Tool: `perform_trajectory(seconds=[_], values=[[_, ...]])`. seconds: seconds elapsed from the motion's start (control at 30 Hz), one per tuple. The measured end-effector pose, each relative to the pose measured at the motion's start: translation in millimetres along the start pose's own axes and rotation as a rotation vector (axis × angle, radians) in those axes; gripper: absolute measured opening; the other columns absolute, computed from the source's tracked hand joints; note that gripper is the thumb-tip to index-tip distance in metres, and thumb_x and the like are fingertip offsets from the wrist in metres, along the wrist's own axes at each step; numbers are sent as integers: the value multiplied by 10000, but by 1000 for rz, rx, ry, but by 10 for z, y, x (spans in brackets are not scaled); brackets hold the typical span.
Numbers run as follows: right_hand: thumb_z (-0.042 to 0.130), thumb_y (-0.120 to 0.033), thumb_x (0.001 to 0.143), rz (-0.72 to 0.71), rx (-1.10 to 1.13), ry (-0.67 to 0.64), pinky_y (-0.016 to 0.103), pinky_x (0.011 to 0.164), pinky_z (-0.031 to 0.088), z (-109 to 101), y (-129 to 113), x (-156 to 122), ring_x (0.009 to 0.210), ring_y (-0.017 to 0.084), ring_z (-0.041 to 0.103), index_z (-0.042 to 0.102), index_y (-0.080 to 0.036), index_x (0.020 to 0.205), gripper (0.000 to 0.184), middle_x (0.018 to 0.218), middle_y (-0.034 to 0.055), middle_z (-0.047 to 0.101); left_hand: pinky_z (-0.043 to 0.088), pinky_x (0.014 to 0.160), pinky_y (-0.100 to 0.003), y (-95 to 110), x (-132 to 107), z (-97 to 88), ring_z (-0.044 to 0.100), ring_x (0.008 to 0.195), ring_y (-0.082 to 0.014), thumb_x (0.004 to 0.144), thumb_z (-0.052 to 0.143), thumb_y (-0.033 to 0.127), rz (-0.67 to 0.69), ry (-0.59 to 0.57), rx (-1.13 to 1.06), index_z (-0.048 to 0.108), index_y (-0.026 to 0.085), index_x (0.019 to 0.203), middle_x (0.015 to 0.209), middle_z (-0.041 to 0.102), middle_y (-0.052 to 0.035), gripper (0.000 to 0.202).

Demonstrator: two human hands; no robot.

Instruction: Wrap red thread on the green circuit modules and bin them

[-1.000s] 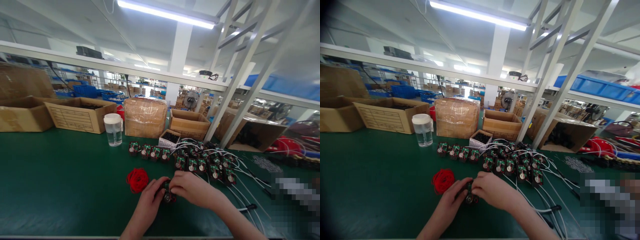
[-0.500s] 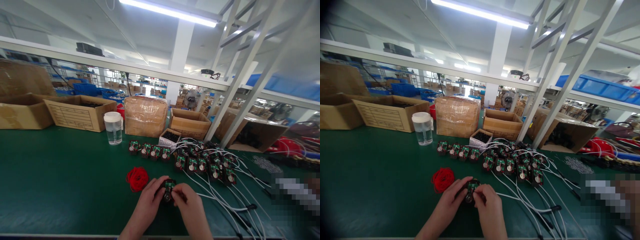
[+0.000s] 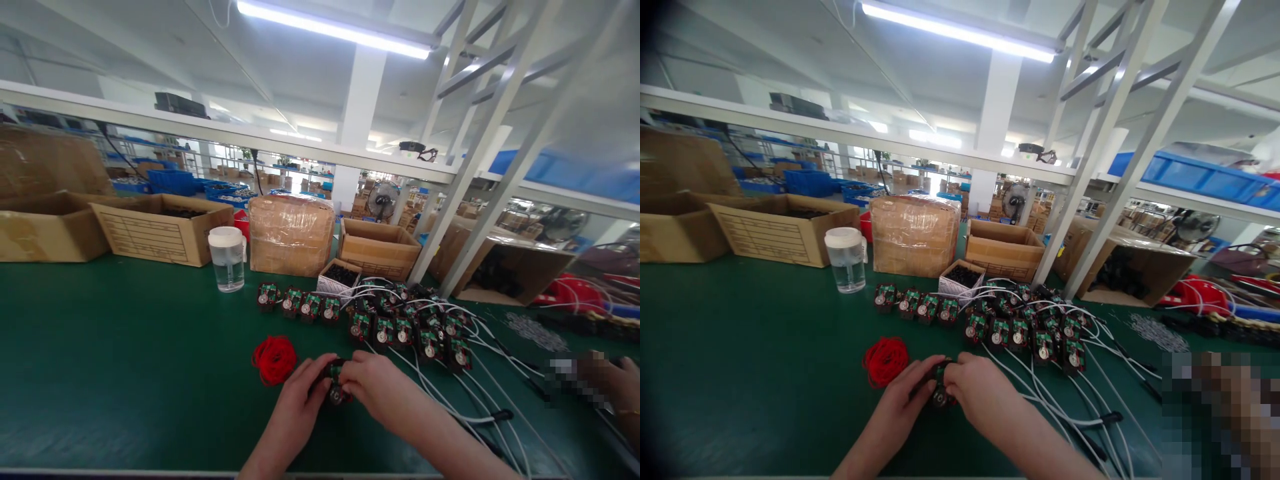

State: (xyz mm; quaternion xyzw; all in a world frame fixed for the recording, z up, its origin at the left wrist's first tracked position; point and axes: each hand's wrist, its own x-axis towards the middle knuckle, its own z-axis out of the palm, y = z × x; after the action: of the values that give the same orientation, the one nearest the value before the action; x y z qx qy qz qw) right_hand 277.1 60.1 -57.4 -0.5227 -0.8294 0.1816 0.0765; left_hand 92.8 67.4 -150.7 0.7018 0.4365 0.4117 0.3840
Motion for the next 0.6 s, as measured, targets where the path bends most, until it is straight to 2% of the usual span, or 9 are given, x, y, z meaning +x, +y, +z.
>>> perform_trajectory(seconds=[0.07,0.13,0.23,0.33,0.47,0.6], values=[[546,-73,869,140,254,102,193,558,422,165,13,-71,596,107,609,611,-195,843,140,838,-8,617,472,1063,-372,-7,-1,-4,626,1164,-212,938,531,260,9,-7,3,641,335,1296,1252,697,-33,381],[527,-83,853,209,458,198,186,536,427,324,29,-124,555,103,618,579,-200,811,134,756,-33,612,478,1056,-365,-8,1,-10,625,1169,-208,943,525,265,13,-17,8,639,336,1294,1263,693,-29,376],[517,-127,849,246,627,325,206,589,467,508,39,-150,621,138,669,594,-201,781,127,708,-30,621,474,1061,-365,-3,7,-14,626,1170,-207,946,516,267,7,-22,14,640,323,1294,1263,693,-35,373],[517,-157,856,285,728,403,235,619,499,619,43,-145,645,158,686,635,-190,829,125,793,1,646,480,1053,-366,1,13,-9,634,1156,-209,944,517,269,5,-25,13,645,326,1288,1247,699,-37,371],[501,-97,867,272,605,419,235,642,484,582,25,-149,663,145,654,675,-187,844,197,839,15,613,475,1058,-365,3,18,-9,631,1163,-212,931,533,266,-4,-19,10,652,334,1280,1248,700,-30,374],[494,1,845,149,281,303,228,674,412,353,2,-130,747,144,601,663,-200,805,266,847,7,595,479,1050,-360,11,21,-23,634,1149,-210,934,527,270,4,-27,5,648,313,1290,1232,703,-43,378]])
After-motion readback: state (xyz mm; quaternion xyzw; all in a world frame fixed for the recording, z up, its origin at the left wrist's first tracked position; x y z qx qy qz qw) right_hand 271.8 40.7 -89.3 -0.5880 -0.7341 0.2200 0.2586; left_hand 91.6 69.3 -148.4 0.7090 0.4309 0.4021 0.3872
